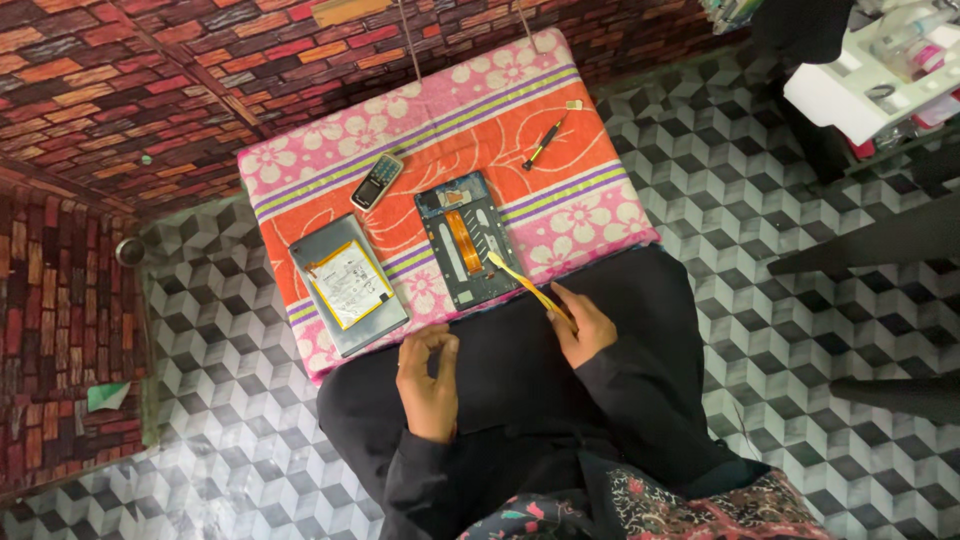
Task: The person sits on the floor with a small cushioned board on their lap and cleans the opened internals of a mobile phone using a toothbrush, brushing the frame and components. They then pick up the phone battery, hold it over the phone, and continue brushing around the battery compartment.
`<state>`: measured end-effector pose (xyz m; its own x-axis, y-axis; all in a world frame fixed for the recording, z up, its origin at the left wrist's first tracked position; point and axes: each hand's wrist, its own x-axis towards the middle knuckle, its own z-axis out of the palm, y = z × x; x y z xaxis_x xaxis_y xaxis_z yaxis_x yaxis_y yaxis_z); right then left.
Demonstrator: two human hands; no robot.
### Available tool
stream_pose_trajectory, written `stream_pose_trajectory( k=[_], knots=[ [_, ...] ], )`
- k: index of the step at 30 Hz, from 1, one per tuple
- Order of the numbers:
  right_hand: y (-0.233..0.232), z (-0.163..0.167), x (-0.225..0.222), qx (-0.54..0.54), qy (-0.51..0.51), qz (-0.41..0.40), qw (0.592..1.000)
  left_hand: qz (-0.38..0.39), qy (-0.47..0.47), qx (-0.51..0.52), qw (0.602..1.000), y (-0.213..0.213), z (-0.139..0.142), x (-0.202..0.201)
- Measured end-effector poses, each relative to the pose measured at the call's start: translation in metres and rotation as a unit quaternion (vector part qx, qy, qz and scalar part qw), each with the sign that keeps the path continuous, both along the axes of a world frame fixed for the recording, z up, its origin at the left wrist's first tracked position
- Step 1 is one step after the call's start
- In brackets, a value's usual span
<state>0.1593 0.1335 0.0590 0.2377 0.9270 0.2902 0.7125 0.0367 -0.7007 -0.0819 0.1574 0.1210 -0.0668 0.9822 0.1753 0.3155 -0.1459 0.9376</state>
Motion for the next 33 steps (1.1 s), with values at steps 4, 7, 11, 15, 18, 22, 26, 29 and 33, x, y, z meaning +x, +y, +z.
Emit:
stream_pose_trajectory(
  k=[4, 7, 11, 15, 18, 22, 26, 29, 33],
  knots=[
    [0.014, 0.008, 0.008, -0.073, -0.001, 0.005, 0.997, -0.006, 0.131, 0.045, 0.99, 0.013, -0.041, -0.004],
    [0.028, 0.01, 0.009, -0.113, -0.04, 0.022, 0.993, -0.027, 0.233, 0.09, 0.968, 0.022, -0.072, -0.005],
    [0.036, 0.006, 0.006, -0.172, -0.1, 0.028, 0.98, -0.054, 0.355, 0.118, 0.926, 0.023, -0.105, -0.004],
    [0.032, -0.005, 0.005, -0.072, -0.083, 0.023, 0.994, -0.058, 0.417, 0.121, 0.899, 0.022, -0.125, -0.003],
    [0.015, -0.013, 0.001, -0.148, 0.161, 0.023, 0.976, -0.065, 0.428, 0.104, 0.895, 0.023, -0.131, -0.003],
    [-0.022, -0.017, -0.009, -0.211, 0.211, 0.081, 0.951, -0.065, 0.422, 0.088, 0.9, 0.025, -0.132, -0.001],
    [-0.048, -0.026, -0.012, -0.221, 0.15, 0.102, 0.958, -0.062, 0.433, 0.093, 0.895, 0.024, -0.133, 0.001],
    [-0.051, -0.034, -0.011, -0.164, 0.053, 0.08, 0.982, -0.065, 0.428, 0.091, 0.897, 0.021, -0.133, -0.001],
    [-0.049, -0.038, -0.023, -0.108, -0.002, 0.086, 0.99, -0.053, 0.413, 0.102, 0.903, 0.014, -0.131, -0.006]
  ],
)
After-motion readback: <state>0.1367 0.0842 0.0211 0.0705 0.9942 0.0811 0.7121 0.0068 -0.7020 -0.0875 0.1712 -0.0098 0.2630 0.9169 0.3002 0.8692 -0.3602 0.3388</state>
